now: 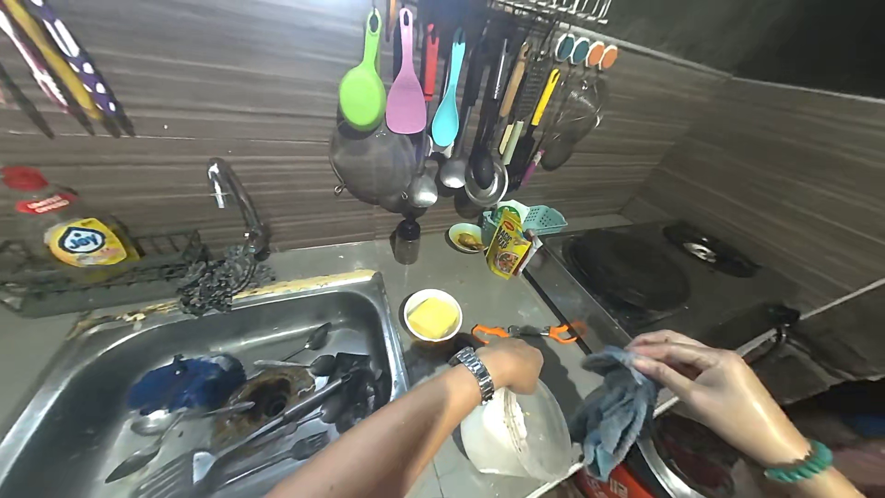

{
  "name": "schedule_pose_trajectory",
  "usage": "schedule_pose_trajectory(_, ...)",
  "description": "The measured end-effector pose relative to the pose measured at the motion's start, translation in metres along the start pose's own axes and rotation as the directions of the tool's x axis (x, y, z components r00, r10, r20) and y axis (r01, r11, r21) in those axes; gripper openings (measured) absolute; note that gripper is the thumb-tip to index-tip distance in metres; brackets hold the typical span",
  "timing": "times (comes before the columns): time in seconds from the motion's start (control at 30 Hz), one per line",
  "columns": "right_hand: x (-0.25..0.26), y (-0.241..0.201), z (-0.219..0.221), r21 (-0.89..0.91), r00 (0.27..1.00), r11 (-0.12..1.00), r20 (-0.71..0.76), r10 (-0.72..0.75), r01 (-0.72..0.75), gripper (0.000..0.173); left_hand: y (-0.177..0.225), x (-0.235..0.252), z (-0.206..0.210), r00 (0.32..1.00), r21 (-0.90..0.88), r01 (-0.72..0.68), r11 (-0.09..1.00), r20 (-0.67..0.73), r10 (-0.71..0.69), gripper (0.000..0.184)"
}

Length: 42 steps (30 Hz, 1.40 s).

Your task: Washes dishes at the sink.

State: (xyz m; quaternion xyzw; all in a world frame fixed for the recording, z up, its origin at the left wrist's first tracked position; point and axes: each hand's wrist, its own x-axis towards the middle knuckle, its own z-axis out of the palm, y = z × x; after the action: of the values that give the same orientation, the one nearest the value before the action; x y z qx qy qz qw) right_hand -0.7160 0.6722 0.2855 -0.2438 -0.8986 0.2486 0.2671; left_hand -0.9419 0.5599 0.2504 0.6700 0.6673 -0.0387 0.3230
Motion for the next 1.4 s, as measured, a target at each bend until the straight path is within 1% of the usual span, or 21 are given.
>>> schedule_pose_trajectory(0.07, -0.005, 0.006, 0.013, 0.027, 0.999, 0.999, -0.028, -0.040, 0.040, 0.016, -0.003, 0.000, -0.001, 1.000, 0.021, 0.015, 1.000, 0.013, -0.015, 0.027)
schedule_pose_trajectory(0.13, -0.009, 0.013, 0.029, -0.102, 0.992, 0.986, 0.012, -0.127, 0.128, 0.022, -0.006, -0.001, -0.002, 0.999, 0.029, 0.037, 0.999, 0.020, -0.037, 0.027)
schedule_pose_trajectory(0.2, -0.009, 0.009, 0.038, -0.134, 0.990, 0.982, -0.028, -0.137, 0.133, 0.023, -0.009, -0.002, -0.003, 0.998, 0.027, 0.056, 0.998, 0.018, -0.056, 0.027)
schedule_pose_trajectory(0.23, -0.009, 0.004, 0.043, -0.095, 0.992, 0.990, -0.063, -0.107, 0.100, 0.022, -0.009, -0.003, -0.003, 0.998, 0.024, 0.063, 0.998, 0.017, -0.063, 0.027)
schedule_pose_trajectory(0.3, -0.011, -0.005, 0.058, 0.096, 0.997, 0.995, -0.072, 0.019, -0.012, 0.025, -0.007, -0.004, -0.003, 0.997, 0.020, 0.071, 0.997, 0.017, -0.072, 0.027)
schedule_pose_trajectory(0.37, -0.017, -0.011, 0.080, 0.297, 0.993, 0.947, 0.040, 0.114, -0.121, 0.026, -0.005, -0.005, -0.004, 0.997, 0.023, 0.069, 0.997, 0.018, -0.070, 0.028)
schedule_pose_trajectory(0.4, -0.023, -0.012, 0.095, 0.337, 0.991, 0.934, 0.086, 0.098, -0.121, 0.026, -0.005, -0.005, -0.004, 0.998, 0.029, 0.064, 0.998, 0.019, -0.065, 0.029)
schedule_pose_trajectory(0.43, -0.031, -0.010, 0.110, 0.299, 0.995, 0.953, 0.100, 0.025, -0.054, 0.025, -0.006, -0.004, -0.003, 0.998, 0.036, 0.062, 0.997, 0.020, -0.063, 0.031)
schedule_pose_trajectory(0.47, -0.040, -0.006, 0.123, 0.189, 0.990, 0.980, 0.114, -0.080, 0.057, 0.023, -0.006, -0.003, -0.003, 0.998, 0.038, 0.063, 0.997, 0.022, -0.064, 0.031)
schedule_pose_trajectory(0.53, -0.055, 0.001, 0.135, -0.065, 0.937, 0.957, 0.236, -0.260, 0.282, 0.022, -0.004, -0.003, -0.002, 0.998, 0.041, 0.064, 0.997, 0.022, -0.064, 0.033)
schedule_pose_trajectory(0.6, -0.054, -0.004, 0.127, -0.190, 0.884, 0.930, 0.415, -0.215, 0.315, 0.030, 0.000, -0.003, -0.002, 0.998, 0.061, 0.063, 0.996, 0.026, -0.064, 0.035)
schedule_pose_trajectory(0.67, -0.048, -0.013, 0.115, -0.237, 0.830, 0.926, 0.544, -0.124, 0.295, 0.023, 0.004, -0.004, 0.000, 0.997, 0.081, 0.054, 0.995, 0.043, -0.057, 0.034)
schedule_pose_trajectory(0.77, -0.041, -0.012, 0.109, -0.290, 0.818, 0.839, 0.507, -0.272, 0.459, 0.012, 0.003, -0.004, 0.001, 0.998, 0.107, 0.024, 0.994, 0.055, -0.030, 0.029)
schedule_pose_trajectory(0.83, -0.038, -0.015, 0.113, -0.364, 0.785, 0.737, 0.509, -0.354, 0.569, 0.011, 0.002, -0.001, 0.003, 0.998, 0.131, -0.002, 0.991, 0.061, -0.006, 0.024)
schedule_pose_trajectory(0.9, -0.037, -0.021, 0.119, -0.415, 0.738, 0.645, 0.564, -0.370, 0.641, 0.012, 0.004, 0.002, 0.004, 0.996, 0.158, -0.026, 0.987, 0.086, 0.013, 0.023)
schedule_pose_trajectory(1.03, -0.030, -0.034, 0.119, -0.381, 0.589, 0.609, 0.788, -0.180, 0.696, 0.019, 0.006, 0.006, 0.003, 0.995, 0.169, -0.022, 0.985, 0.104, 0.005, 0.022)
schedule_pose_trajectory(1.17, -0.032, -0.031, 0.122, -0.352, 0.558, 0.642, 0.817, -0.144, 0.681, 0.022, 0.018, 0.001, -0.002, 0.995, 0.158, -0.024, 0.987, 0.098, 0.008, 0.025)
schedule_pose_trajectory(1.2, -0.028, -0.032, 0.121, -0.341, 0.527, 0.665, 0.845, -0.093, 0.664, 0.023, 0.019, 0.001, -0.002, 0.996, 0.151, -0.023, 0.988, 0.089, 0.010, 0.027)
schedule_pose_trajectory(1.27, -0.018, -0.038, 0.115, -0.328, 0.419, 0.705, 0.907, 0.048, 0.629, 0.026, 0.020, 0.002, -0.001, 0.998, 0.139, -0.018, 0.990, 0.065, 0.009, 0.031)
schedule_pose_trajectory(1.33, -0.010, -0.033, 0.107, -0.297, 0.353, 0.752, 0.931, 0.092, 0.588, 0.025, 0.020, 0.005, 0.000, 0.999, 0.135, -0.021, 0.991, 0.035, 0.016, 0.035)
schedule_pose_trajectory(1.4, 0.004, -0.030, 0.090, -0.255, 0.295, 0.820, 0.949, 0.111, 0.513, 0.021, 0.019, 0.003, 0.000, 0.999, 0.129, -0.016, 0.992, 0.033, 0.011, 0.028)
